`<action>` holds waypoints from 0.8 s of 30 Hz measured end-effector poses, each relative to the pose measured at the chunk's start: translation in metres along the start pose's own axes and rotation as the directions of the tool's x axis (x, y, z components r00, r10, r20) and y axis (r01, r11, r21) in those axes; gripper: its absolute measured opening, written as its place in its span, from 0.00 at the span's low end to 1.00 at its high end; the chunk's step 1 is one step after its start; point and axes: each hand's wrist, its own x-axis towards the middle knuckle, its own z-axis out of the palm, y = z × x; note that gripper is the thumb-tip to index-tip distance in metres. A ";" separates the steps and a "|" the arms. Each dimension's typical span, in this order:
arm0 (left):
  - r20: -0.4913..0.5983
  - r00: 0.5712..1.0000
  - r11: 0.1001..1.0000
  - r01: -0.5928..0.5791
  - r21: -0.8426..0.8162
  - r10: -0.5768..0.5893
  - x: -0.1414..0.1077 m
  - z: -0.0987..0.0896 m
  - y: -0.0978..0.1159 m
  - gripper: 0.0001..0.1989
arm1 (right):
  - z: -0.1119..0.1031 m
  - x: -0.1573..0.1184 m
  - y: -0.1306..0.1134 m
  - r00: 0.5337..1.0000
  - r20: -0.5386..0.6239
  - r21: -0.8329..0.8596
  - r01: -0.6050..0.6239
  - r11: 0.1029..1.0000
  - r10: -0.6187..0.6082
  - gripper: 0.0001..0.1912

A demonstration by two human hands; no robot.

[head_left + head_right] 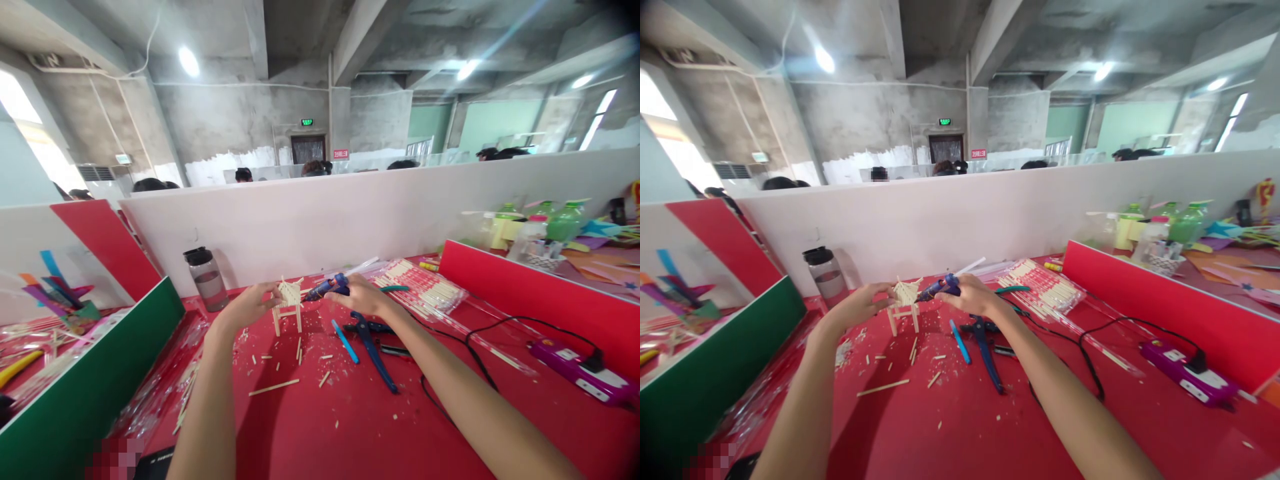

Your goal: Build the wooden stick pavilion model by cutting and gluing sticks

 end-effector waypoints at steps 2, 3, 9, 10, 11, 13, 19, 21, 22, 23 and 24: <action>-0.005 1.000 1.000 -0.016 0.004 0.016 -0.001 0.000 0.000 0.13 | 0.002 0.001 -0.001 1.000 -0.001 0.023 -0.013 1.000 0.013 0.17; -0.006 1.000 1.000 -0.027 0.007 0.027 -0.001 0.000 0.000 0.12 | 0.003 0.002 -0.001 1.000 -0.008 0.036 -0.021 0.999 0.021 0.18; -0.006 0.999 0.999 -0.041 -0.009 0.041 -0.001 0.000 -0.001 0.13 | 0.000 0.003 0.000 0.996 -0.055 0.075 -0.067 0.995 0.071 0.18; -0.005 0.999 0.999 -0.038 -0.009 0.038 -0.001 0.000 0.000 0.13 | -0.002 0.003 0.000 0.998 -0.017 0.096 -0.060 0.994 0.061 0.17; -0.004 0.999 0.999 -0.035 -0.007 0.035 -0.001 0.000 0.001 0.13 | -0.004 0.002 0.000 0.999 0.034 0.126 -0.047 0.991 0.043 0.16; -0.005 1.000 1.000 -0.030 -0.001 0.030 -0.002 -0.001 0.002 0.12 | -0.005 0.001 0.000 0.994 0.112 0.195 -0.035 0.980 0.014 0.16; -0.015 0.999 0.999 -0.046 0.009 0.046 -0.003 -0.001 0.003 0.12 | -0.002 0.004 0.006 0.974 0.011 0.404 -0.210 0.890 0.225 0.21; -0.016 0.998 0.998 -0.060 0.013 0.060 -0.003 -0.001 0.002 0.12 | -0.006 0.003 0.011 0.961 0.055 0.450 -0.265 0.853 0.269 0.19; -0.013 0.998 0.998 -0.064 0.018 0.065 -0.003 -0.001 0.002 0.12 | -0.009 0.001 0.014 0.955 0.095 0.455 -0.291 0.842 0.279 0.17; -0.011 0.998 0.997 -0.067 0.023 0.067 -0.003 -0.002 0.002 0.12 | -0.012 -0.001 0.017 0.947 0.127 0.444 -0.321 0.836 0.296 0.16; -0.009 0.998 0.997 -0.069 0.028 0.069 -0.003 -0.002 0.002 0.12 | -0.015 -0.003 0.021 0.933 0.146 0.425 -0.359 0.831 0.328 0.15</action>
